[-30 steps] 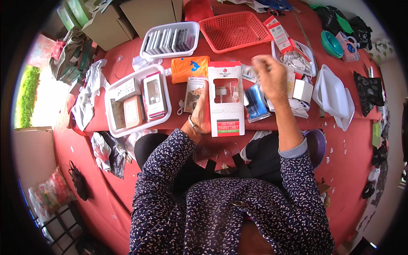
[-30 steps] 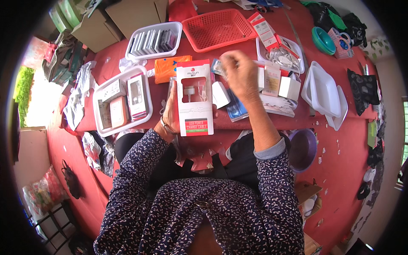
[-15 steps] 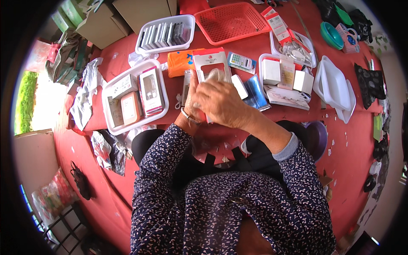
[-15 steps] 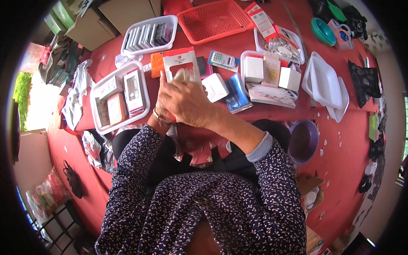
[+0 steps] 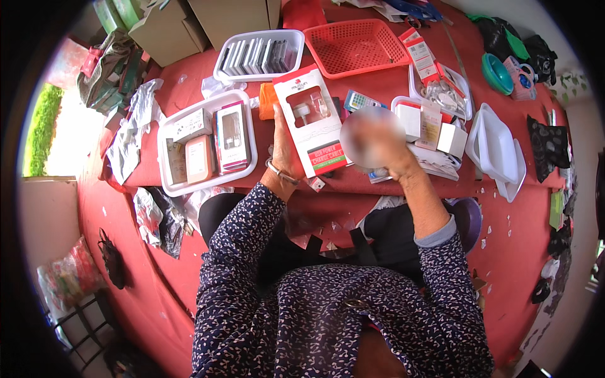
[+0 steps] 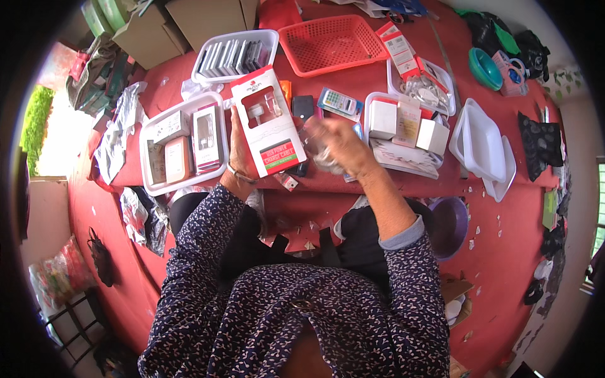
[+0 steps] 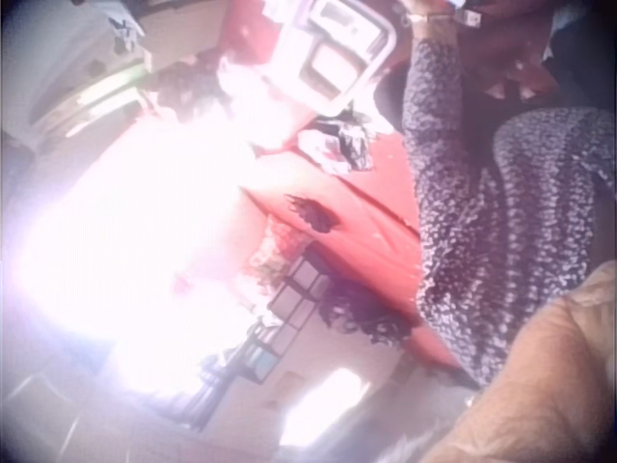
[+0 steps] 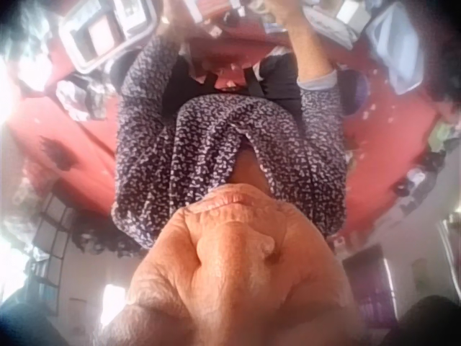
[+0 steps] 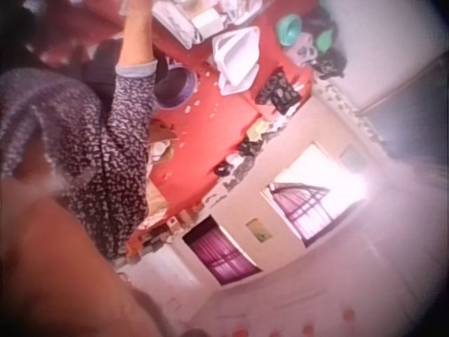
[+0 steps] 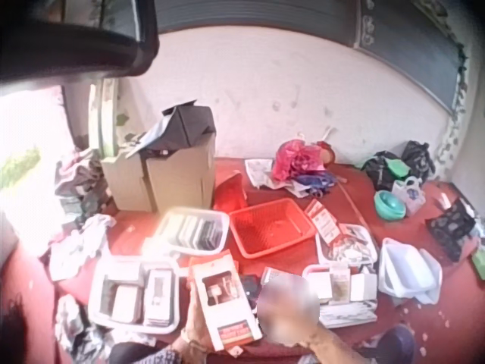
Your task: The person sits on the floor and wipes various small cardboard boxes with a cloth. They pick up each box, wipe it thoroughly, and place it into a white plastic container. The person also wipes a plastic container and organizes the items on the red floor.
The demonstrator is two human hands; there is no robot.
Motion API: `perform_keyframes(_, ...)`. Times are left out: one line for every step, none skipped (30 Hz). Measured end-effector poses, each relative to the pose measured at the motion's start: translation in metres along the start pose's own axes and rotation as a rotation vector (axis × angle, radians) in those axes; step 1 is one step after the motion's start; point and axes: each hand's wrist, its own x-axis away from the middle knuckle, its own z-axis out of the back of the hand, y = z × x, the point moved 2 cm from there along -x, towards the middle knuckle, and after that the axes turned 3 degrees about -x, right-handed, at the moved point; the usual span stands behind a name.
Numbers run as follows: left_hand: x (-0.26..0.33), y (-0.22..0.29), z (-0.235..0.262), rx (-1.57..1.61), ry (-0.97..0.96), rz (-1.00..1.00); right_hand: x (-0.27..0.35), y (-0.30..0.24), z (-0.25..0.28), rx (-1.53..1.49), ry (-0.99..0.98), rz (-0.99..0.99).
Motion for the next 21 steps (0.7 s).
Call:
perform_keyframes(0.001,0.002,-0.001,-0.026,-0.014,-0.003,0.004,-0.008,-0.011,0.1,-0.053,0.082)
perform_keyframes(0.005,0.002,-0.004,-0.023,-0.13,0.043,0.008,-0.015,-0.023,0.202,-0.096,0.171)
perform_keyframes(0.003,0.002,0.004,-0.052,-0.06,-0.003,0.013,-0.022,-0.033,0.296,-0.131,0.261)
perform_keyframes(-0.001,0.003,0.007,-0.085,-0.06,-0.003,0.014,-0.03,-0.034,0.372,-0.089,0.329)
perform_keyframes(-0.004,0.005,0.01,-0.118,-0.061,-0.002,0.011,-0.028,-0.03,0.461,-0.042,0.392)
perform_keyframes(-0.006,0.004,0.013,-0.205,-0.055,-0.04,0.009,-0.025,-0.026,0.55,0.01,0.45)
perform_keyframes(-0.005,0.003,0.009,-0.136,-0.074,0.011,0.006,-0.021,-0.021,0.641,0.069,0.501)
perform_keyframes(-0.004,0.005,0.008,-0.332,0.064,-0.052,0.005,-0.018,-0.018,0.794,0.143,0.511)
perform_keyframes(-0.003,0.006,0.006,-0.526,0.202,-0.117,0.005,-0.015,-0.015,0.888,0.208,0.52)
perform_keyframes(-0.001,0.003,0.008,-0.662,0.138,-0.196,0.007,-0.019,-0.024,0.974,0.264,0.506)
perform_keyframes(0.007,-0.003,-0.008,-0.715,0.101,-0.21,0.011,-0.025,-0.031,1.045,0.313,0.486)
perform_keyframes(0.005,-0.009,-0.009,-0.835,-0.003,-0.225,0.015,-0.032,-0.04,1.081,0.336,0.488)
perform_keyframes(0.005,-0.013,-0.013,-0.955,-0.101,-0.243,0.017,-0.034,-0.045,1.091,0.31,0.495)
perform_keyframes(0.006,-0.016,-0.016,-0.871,-0.11,-0.22,0.02,-0.037,-0.049,1.101,0.288,0.499)
perform_keyframes(0.007,-0.015,-0.02,-0.796,-0.13,-0.172,0.024,-0.039,-0.052,1.112,0.268,0.501)
perform_keyframes(0.008,-0.012,-0.024,-0.728,-0.146,-0.128,0.023,-0.039,-0.049,1.056,0.195,0.508)
perform_keyframes(0.01,-0.01,-0.025,-0.659,-0.162,-0.083,0.022,-0.04,-0.043,0.987,0.16,0.515)
perform_keyframes(0.01,-0.01,-0.02,-0.618,-0.166,-0.064,0.02,-0.041,-0.039,0.917,0.123,0.522)
perform_keyframes(0.01,-0.011,-0.013,-0.651,-0.146,-0.034,0.021,-0.046,-0.029,0.841,0.13,0.524)
perform_keyframes(0.009,-0.012,-0.008,-0.684,-0.125,-0.005,0.02,-0.051,-0.021,0.764,0.136,0.526)
perform_keyframes(0.009,-0.013,-0.003,-0.717,-0.103,0.025,0.02,-0.056,-0.02,0.713,0.171,0.58)
